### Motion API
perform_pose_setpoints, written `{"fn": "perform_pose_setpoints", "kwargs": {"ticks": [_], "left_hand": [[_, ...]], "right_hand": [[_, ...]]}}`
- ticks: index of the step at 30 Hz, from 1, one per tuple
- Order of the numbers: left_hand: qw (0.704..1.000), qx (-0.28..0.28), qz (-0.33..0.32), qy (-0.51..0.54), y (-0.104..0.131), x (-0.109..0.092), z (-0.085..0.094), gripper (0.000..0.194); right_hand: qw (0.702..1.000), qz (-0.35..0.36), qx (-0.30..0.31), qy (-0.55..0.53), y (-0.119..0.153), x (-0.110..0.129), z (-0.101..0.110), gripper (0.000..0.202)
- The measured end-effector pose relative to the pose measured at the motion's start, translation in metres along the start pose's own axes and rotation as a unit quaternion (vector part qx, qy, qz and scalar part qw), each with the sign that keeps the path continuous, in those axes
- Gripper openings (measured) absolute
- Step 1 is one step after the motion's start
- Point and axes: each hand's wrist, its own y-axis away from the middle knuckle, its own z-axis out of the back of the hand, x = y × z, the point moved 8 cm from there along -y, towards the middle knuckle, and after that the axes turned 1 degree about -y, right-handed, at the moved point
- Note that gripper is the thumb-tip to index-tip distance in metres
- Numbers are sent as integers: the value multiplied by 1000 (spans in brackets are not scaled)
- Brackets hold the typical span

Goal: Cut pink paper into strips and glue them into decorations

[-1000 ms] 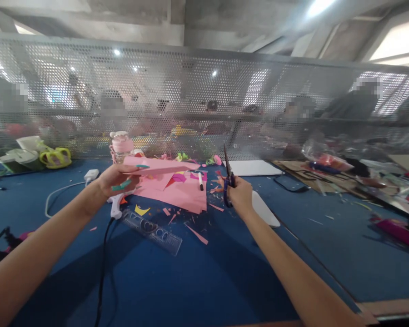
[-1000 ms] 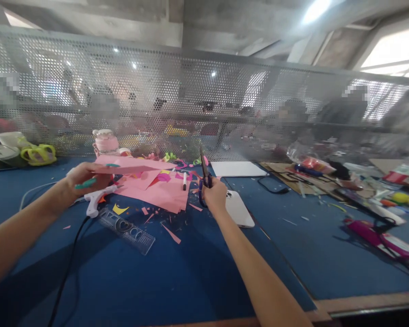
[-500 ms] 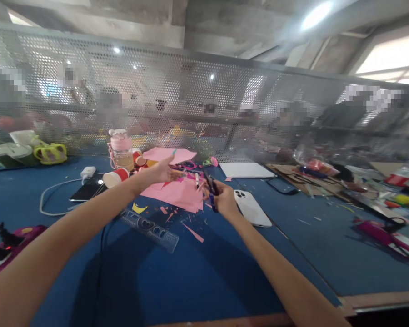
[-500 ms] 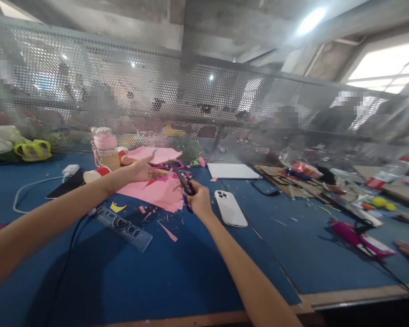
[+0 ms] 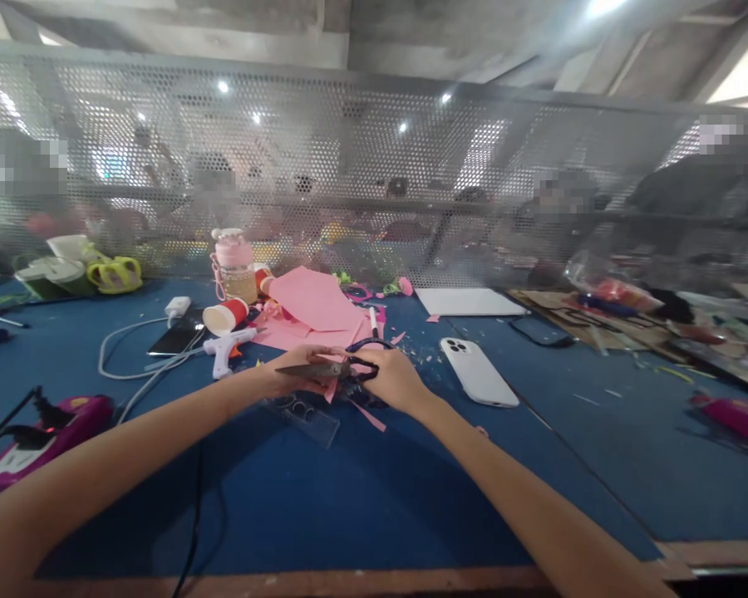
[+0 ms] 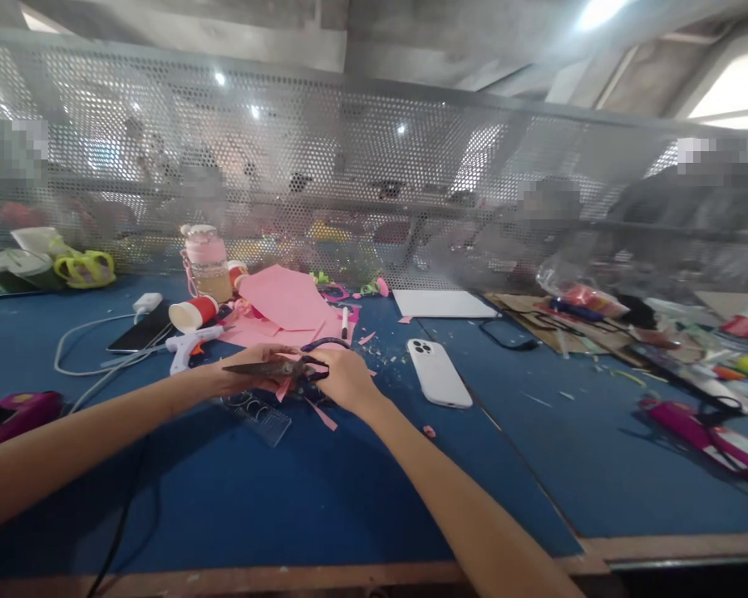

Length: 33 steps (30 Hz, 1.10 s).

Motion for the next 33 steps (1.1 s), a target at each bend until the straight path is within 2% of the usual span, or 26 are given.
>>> {"fn": "perform_pose_setpoints", "kwargs": {"ticks": [6, 13, 16, 20, 23, 28, 33], "left_hand": [[999, -27, -22, 18, -1, 20, 9, 39], [996, -35, -67, 40, 11, 11, 16, 43], [994, -45, -80, 56, 14, 8, 15, 37], [988, -75, -98, 89, 11, 7, 23, 35], [981, -98, -116, 117, 10, 5, 31, 36], [973, -125, -131, 141, 13, 4, 33, 25], [966, -155, -130, 161, 16, 5, 32, 30]], "right_hand": [[999, 30, 16, 20, 3, 9, -10, 31], [998, 62, -16, -12, 3, 10, -3, 40], [997, 61, -42, -38, 2, 4, 5, 40], [991, 32, -113, -65, 0, -3, 18, 32], [985, -11, -152, -79, -1, -8, 22, 42], [983, -58, -151, -82, -1, -14, 17, 54], [988, -69, -132, -36, 4, -19, 8, 38]]}}
